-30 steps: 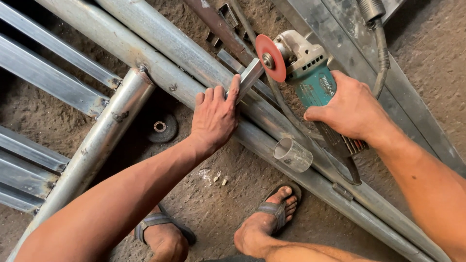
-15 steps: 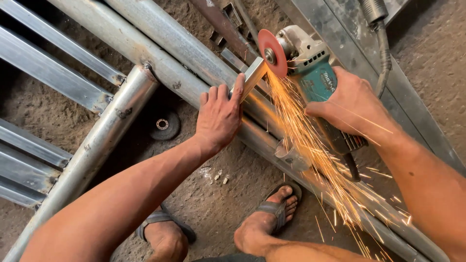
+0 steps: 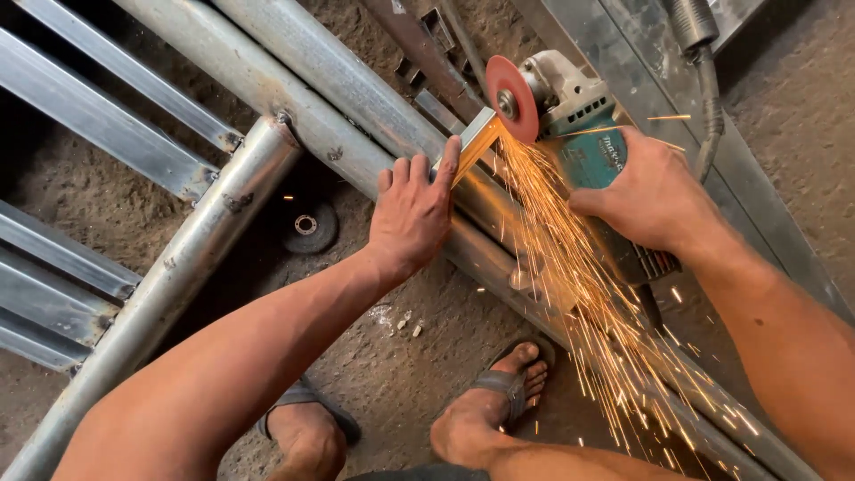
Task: Cutting square metal tubes to size using a hand-held angle grinder on a workshop floor.
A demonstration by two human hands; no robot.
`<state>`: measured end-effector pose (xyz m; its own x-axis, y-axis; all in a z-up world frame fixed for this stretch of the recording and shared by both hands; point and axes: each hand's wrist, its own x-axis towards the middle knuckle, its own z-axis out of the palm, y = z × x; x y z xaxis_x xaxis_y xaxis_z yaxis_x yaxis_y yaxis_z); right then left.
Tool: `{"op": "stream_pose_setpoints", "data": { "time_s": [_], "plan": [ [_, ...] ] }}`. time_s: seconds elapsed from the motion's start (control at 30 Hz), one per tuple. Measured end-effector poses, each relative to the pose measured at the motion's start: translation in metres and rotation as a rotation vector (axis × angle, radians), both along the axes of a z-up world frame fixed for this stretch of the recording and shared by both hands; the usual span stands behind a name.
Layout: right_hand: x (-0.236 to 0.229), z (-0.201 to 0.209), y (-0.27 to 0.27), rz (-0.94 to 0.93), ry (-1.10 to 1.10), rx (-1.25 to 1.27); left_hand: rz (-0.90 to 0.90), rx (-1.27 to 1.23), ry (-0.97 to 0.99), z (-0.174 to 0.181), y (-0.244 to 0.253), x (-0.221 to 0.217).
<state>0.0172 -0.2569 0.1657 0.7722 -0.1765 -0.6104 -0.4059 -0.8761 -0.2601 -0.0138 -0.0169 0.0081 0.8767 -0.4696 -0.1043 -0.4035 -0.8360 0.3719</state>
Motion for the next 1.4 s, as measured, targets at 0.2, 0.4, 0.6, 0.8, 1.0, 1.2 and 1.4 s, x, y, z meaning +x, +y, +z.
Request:
{"op": "stream_pose_setpoints", "data": {
  "time_s": [0.2,0.4,0.6,0.8,1.0,1.2,1.4],
  "plan": [
    [-0.002,0.001,0.001,-0.056,0.058,-0.039,-0.005,-0.016,-0.012,0.0,0.001,0.0],
    [-0.002,0.004,0.004,-0.069,0.084,-0.06,0.032,-0.05,-0.088,0.001,0.0,-0.004],
    [-0.003,0.007,0.006,-0.091,0.099,-0.051,0.022,-0.03,-0.069,0.002,0.0,-0.003],
    [-0.006,0.001,-0.001,-0.053,0.06,-0.042,0.032,-0.044,-0.051,-0.003,-0.001,-0.003],
    [-0.005,0.005,0.002,-0.069,0.085,-0.036,0.02,-0.034,0.007,0.0,-0.001,-0.001],
    [-0.009,0.005,-0.002,-0.073,0.069,-0.024,0.012,-0.046,-0.024,-0.004,0.0,-0.002],
    [-0.024,0.003,-0.022,-0.061,-0.054,-0.005,-0.135,-0.001,0.034,0.001,0.018,0.02]
  ]
}}
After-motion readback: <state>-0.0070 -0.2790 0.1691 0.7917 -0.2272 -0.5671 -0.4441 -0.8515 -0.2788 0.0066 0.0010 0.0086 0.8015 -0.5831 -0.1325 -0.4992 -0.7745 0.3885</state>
